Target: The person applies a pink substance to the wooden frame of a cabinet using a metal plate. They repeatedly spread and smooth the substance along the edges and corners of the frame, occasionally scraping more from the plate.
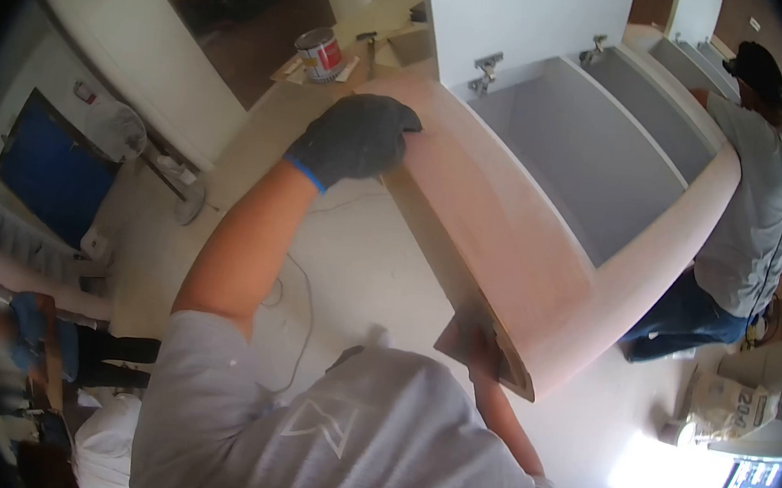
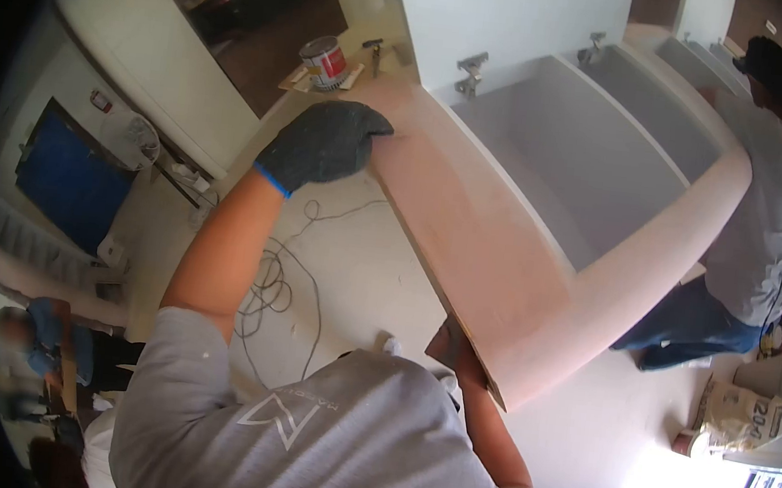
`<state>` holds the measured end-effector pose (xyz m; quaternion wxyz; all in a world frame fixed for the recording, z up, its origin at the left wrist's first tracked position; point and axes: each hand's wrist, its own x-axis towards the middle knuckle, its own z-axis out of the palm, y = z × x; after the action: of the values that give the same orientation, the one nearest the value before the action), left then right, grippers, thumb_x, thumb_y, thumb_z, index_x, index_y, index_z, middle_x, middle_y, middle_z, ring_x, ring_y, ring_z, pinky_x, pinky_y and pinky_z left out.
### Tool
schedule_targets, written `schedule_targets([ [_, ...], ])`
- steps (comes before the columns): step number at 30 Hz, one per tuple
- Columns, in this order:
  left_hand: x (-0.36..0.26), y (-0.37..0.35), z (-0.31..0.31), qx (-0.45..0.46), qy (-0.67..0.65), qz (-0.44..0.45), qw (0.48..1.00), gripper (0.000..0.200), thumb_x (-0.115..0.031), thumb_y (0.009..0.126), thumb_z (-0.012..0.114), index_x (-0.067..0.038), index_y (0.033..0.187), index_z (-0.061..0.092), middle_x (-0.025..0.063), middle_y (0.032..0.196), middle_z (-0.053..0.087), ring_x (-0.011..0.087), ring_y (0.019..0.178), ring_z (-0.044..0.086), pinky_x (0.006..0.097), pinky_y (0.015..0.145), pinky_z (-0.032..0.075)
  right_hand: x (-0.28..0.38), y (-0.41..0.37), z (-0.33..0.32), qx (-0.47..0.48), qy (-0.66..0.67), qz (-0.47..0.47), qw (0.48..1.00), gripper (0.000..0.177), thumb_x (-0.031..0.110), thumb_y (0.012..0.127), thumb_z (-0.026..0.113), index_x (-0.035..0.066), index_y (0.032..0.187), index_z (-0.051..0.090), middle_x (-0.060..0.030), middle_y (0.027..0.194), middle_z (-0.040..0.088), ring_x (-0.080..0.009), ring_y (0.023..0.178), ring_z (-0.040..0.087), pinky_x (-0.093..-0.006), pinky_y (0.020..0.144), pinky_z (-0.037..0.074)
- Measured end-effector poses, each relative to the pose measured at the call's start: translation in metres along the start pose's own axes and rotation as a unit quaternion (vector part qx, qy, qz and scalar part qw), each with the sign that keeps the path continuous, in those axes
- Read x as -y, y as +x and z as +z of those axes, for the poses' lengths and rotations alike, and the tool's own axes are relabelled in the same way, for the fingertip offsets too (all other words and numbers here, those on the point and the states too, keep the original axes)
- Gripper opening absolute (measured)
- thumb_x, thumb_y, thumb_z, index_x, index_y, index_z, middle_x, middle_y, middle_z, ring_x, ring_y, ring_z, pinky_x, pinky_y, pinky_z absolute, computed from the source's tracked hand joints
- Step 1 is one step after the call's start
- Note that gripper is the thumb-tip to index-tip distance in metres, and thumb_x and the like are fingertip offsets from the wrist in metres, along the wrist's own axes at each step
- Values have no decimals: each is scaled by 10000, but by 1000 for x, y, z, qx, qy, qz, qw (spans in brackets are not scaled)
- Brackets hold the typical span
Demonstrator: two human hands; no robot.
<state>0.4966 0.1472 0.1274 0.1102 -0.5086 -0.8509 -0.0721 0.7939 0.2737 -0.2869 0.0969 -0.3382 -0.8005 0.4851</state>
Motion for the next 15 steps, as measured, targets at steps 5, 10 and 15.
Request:
schedule_targets([
  [5,-90,-43,-13,3,-6,170,985,346,-107,763,639,-62,1103,684,143,952,679,311,909,657,451,810,517,31,-5,-13,10,-59,-2,998,692,499,984,554,-69,1375,497,-292,1331,567,-392,1239,559,-434,1022,440],
  [10,-148,-90,-29,35,-60,229,971,387,-143,756,653,-72,1137,640,124,963,664,279,886,651,434,783,507,15,-3,-7,-11,-66,13,998,707,487,976,570,-92,1372,489,-302,1342,559,-395,1247,555,-437,1024,439],
  [15,-81,-96,-16,-219,-119,179,952,336,-131,863,584,-72,1178,684,109,1074,700,289,918,672,419,828,531,-21,4,8,-43,-30,81,995,722,476,968,586,-116,1369,481,-312,1353,550,-397,1255,551,-440,1026,438],
])
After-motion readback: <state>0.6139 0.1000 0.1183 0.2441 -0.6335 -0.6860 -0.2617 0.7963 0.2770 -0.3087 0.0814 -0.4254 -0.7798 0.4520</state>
